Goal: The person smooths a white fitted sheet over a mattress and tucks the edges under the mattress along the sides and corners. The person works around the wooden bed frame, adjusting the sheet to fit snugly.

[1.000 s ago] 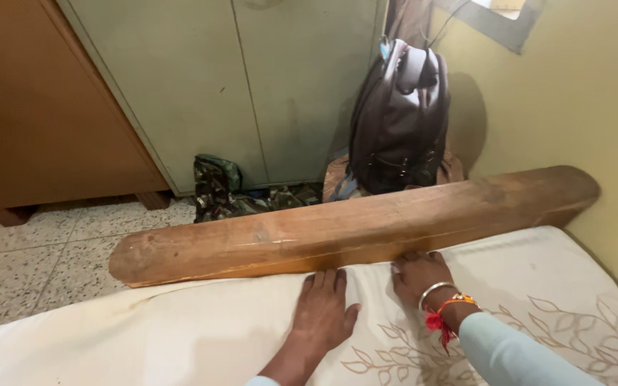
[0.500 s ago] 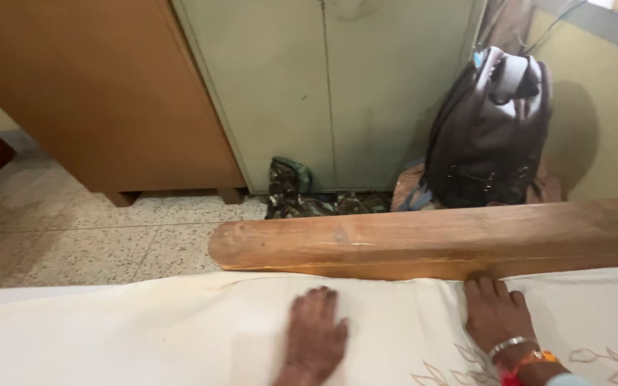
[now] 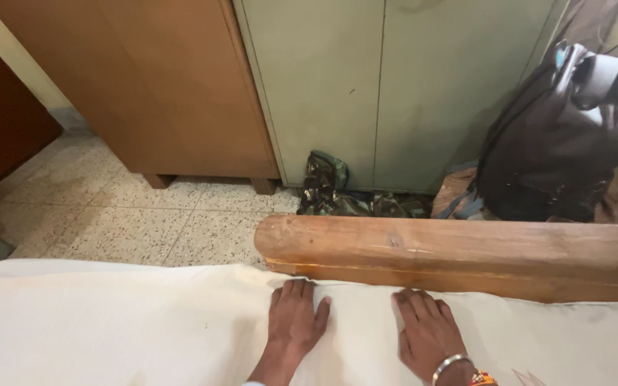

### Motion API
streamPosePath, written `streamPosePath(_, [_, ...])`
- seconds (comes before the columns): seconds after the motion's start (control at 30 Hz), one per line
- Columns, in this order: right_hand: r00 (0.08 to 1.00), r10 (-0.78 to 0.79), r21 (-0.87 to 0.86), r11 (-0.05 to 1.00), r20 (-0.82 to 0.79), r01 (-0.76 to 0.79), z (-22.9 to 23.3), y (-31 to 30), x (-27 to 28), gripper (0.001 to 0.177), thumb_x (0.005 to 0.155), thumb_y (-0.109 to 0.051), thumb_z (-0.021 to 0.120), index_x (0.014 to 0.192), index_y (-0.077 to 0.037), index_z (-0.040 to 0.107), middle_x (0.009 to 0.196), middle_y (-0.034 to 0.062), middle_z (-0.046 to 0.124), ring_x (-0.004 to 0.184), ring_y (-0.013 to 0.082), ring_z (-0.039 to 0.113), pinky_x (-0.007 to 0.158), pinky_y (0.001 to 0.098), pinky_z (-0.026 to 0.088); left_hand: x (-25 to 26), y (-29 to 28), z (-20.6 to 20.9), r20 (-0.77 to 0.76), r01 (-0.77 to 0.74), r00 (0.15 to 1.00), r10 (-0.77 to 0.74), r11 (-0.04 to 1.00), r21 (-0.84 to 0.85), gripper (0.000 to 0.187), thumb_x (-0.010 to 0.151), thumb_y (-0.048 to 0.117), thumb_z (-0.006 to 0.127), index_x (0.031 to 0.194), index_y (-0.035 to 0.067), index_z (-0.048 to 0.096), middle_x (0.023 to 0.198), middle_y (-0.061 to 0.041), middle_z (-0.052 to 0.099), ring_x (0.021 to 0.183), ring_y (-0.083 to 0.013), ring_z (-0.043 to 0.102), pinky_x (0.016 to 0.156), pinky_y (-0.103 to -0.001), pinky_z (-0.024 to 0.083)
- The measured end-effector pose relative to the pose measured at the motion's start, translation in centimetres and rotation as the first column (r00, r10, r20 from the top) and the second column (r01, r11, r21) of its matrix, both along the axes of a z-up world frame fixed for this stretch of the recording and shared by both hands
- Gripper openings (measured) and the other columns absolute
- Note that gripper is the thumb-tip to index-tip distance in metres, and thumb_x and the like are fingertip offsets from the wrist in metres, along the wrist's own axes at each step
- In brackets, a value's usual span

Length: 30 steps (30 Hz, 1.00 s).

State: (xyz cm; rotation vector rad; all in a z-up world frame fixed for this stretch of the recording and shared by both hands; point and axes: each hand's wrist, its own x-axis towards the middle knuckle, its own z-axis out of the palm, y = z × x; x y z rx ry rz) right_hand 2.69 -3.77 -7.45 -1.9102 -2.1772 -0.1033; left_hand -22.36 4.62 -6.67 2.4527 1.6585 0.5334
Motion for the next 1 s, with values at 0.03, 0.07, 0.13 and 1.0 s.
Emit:
streamPosePath(0.03, [1.0, 0.01, 0.044, 0.999, -0.011, -0.01, -0.2, 0.0, -0.1, 0.07, 0.073, -0.017, 0.061, 0.141, -0.007, 0.049, 0.146, 0.0139, 0.049, 0.131, 0.0295, 0.044, 0.106, 0.0462, 0.033, 0.2, 0.3, 0.0, -0.025, -0.007, 1.0, 0.005, 0.998, -0.068, 0.044, 0.096, 0.04, 0.058, 0.118, 0.002, 0.065, 0.121, -0.017, 0.065, 0.12, -0.0337, 0.055, 0.104, -0.047, 0.04])
streamPosePath(0.07, [1.0, 0.006, 0.032, 0.999, -0.006, -0.005, -0.4, -0.2, -0.2, 0.069, 0.074, -0.017, 0.061, 0.141, -0.007, 0.048, 0.148, 0.0135, 0.048, 0.131, 0.029, 0.044, 0.107, 0.046, 0.033, 0.3, 0.5, 0.0, -0.022, -0.005, 1.0, 0.003, 0.999, -0.049, 0.043, 0.095, 0.04, 0.059, 0.115, 0.002, 0.066, 0.12, -0.017, 0.066, 0.12, -0.0329, 0.055, 0.102, -0.047, 0.041])
streamPosePath(0.13, [1.0, -0.007, 0.023, 1.0, 0.002, 0.007, -0.5, 0.0, -0.5, 0.069, 0.075, -0.017, 0.061, 0.142, -0.007, 0.048, 0.15, 0.0128, 0.047, 0.131, 0.0281, 0.044, 0.108, 0.0457, 0.032, 0.3, 1.4, 0.3, -0.019, 0.004, 1.0, -0.004, 1.0, 0.004, 0.041, 0.093, 0.039, 0.061, 0.11, 0.002, 0.068, 0.118, -0.017, 0.067, 0.119, -0.0315, 0.055, 0.097, -0.047, 0.042])
streamPosePath(1.0, [1.0, -0.019, 0.052, 0.999, 0.016, 0.018, -1.4, -0.1, 0.0, 0.069, 0.076, -0.019, 0.061, 0.144, -0.011, 0.048, 0.143, 0.0105, 0.051, 0.132, 0.0288, 0.043, 0.109, 0.0472, 0.03, 0.6, 0.0, -0.6, 0.094, 0.109, 0.989, -0.113, 0.993, 0.046, 0.041, 0.09, 0.027, 0.067, 0.12, -0.001, 0.064, 0.122, -0.021, 0.063, 0.116, -0.039, 0.056, 0.101, -0.047, 0.042])
